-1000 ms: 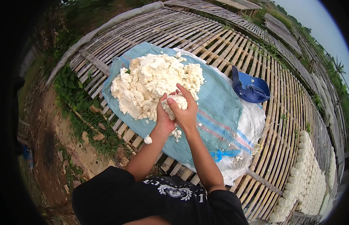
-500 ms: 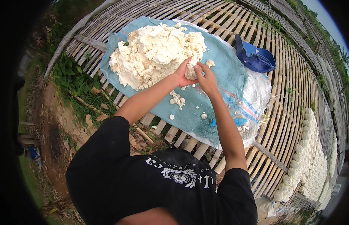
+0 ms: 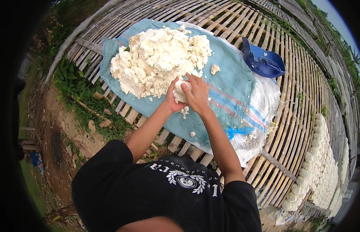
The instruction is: The person repeatedly scoops a white dough-like mass from a blue tarp, rolls it into a ball with both hands, and places the finished balls in rows on a bamboo rack. The process continues throughout the clip, accumulating many uniform balls on the rack.
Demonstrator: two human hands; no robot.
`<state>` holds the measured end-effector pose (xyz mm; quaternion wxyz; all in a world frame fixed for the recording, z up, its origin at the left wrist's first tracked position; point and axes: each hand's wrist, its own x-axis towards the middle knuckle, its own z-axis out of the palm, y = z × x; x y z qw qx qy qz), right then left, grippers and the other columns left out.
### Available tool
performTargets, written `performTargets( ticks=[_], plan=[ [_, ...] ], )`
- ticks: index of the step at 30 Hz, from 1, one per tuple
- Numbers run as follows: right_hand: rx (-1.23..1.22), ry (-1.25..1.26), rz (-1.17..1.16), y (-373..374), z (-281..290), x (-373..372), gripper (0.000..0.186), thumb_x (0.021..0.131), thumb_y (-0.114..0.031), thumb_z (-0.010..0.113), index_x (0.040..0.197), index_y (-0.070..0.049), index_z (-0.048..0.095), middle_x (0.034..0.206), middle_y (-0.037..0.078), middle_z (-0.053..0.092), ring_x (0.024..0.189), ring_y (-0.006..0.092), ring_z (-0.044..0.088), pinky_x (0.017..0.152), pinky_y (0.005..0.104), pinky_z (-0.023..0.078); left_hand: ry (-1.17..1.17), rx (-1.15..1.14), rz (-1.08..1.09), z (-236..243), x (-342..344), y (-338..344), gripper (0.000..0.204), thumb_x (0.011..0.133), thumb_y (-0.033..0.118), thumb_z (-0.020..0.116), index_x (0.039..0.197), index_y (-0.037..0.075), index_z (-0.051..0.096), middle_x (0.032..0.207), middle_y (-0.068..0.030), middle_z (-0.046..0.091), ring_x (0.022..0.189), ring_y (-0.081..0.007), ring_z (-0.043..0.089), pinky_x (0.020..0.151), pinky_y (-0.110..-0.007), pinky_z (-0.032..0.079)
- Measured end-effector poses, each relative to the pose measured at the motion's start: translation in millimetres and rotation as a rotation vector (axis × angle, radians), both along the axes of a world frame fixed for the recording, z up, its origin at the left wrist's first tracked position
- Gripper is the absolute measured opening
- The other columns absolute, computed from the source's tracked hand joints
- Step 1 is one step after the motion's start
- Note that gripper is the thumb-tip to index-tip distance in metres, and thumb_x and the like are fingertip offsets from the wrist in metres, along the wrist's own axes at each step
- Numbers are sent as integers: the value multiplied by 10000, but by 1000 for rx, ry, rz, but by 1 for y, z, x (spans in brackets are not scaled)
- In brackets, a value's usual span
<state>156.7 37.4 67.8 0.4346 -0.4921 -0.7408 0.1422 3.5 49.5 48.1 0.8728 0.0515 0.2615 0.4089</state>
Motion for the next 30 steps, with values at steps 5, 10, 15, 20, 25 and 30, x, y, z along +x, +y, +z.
performTargets(
  ticks=[5,10,15,20,25,30],
  plan=[
    [-327,-131,138,-45,-50,-21,358,1073,-265,575,1348,-70,693,1397,183,617,1275,367,596,999,468,544,-175,-58,266,-35,-92,-28,505,973,595,644,1234,164,686,1291,-149,673,1245,-391,627,949,-561,579],
    [-267,-640,220,-63,-87,-31,281,1006,-215,660,1247,-92,737,1349,159,649,1207,334,654,937,421,592,-144,-71,351,-43,-130,-46,488,978,592,639,1191,155,688,1281,-171,674,1235,-400,636,931,-578,584],
    [-493,47,-41,-36,-57,-6,241,942,-121,743,1175,-63,778,1073,140,746,987,317,738,866,370,606,15,-65,310,-38,-115,-54,512,988,591,622,1247,149,630,1276,-179,677,1221,-411,665,937,-620,592],
    [-359,266,155,-41,-12,-15,234,964,-133,689,1150,-17,774,1107,153,745,965,310,734,831,389,580,46,84,126,-28,-57,-47,557,1015,577,573,1371,149,601,1320,-138,681,1232,-361,682,965,-611,591],
    [113,124,-175,-46,19,-14,409,930,-294,725,1292,-105,728,1163,171,727,1060,341,713,917,441,554,-27,132,-6,6,-7,-38,560,1040,607,504,1365,170,632,1318,-72,690,1167,-254,697,1024,-447,570],
    [-31,299,-248,-48,8,-8,436,919,-292,770,1276,-45,734,1184,161,756,1057,305,737,894,409,574,152,95,17,24,47,-30,616,1048,688,441,1311,162,625,1264,-72,696,1140,-248,697,975,-447,579]
  ],
)
